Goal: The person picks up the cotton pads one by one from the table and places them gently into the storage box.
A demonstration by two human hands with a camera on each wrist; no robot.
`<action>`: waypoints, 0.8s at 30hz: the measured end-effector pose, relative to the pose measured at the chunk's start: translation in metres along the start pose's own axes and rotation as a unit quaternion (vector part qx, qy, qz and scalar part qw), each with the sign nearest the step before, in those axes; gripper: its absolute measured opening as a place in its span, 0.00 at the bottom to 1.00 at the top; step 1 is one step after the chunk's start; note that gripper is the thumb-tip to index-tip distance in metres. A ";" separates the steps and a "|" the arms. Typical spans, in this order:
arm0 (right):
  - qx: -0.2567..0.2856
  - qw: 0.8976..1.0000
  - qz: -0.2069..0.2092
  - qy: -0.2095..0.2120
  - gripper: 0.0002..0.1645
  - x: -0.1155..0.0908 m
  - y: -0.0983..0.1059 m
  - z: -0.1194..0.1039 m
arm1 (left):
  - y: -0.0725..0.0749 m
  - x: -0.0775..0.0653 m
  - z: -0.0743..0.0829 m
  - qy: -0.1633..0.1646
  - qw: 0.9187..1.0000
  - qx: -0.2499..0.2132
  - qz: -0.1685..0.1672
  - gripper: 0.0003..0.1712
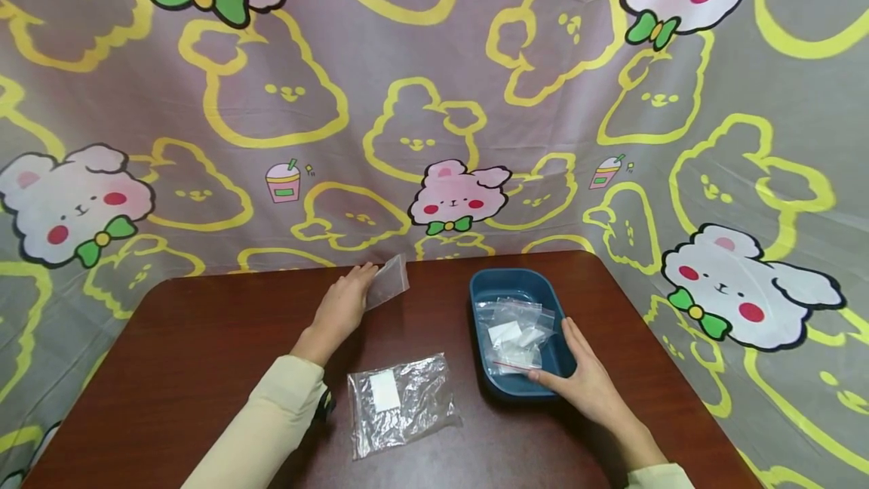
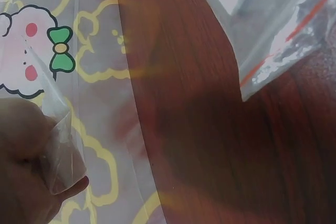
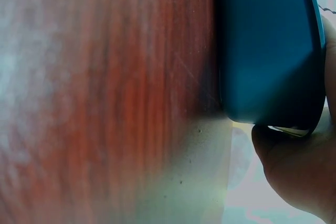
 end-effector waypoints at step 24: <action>-0.003 1.000 0.017 0.022 0.73 -0.002 0.003 -0.004 | -0.025 0.019 0.050 -0.009 0.999 -0.017 -0.048 0.21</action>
Point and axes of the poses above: each hand's wrist, its own x-axis towards the middle knuckle, its own y-axis out of the back of the hand, z = x × y, the point moved 9 cm from there along x, towards the middle knuckle, and after that the axes turned 2 degrees about y, right-handed, at the moved point
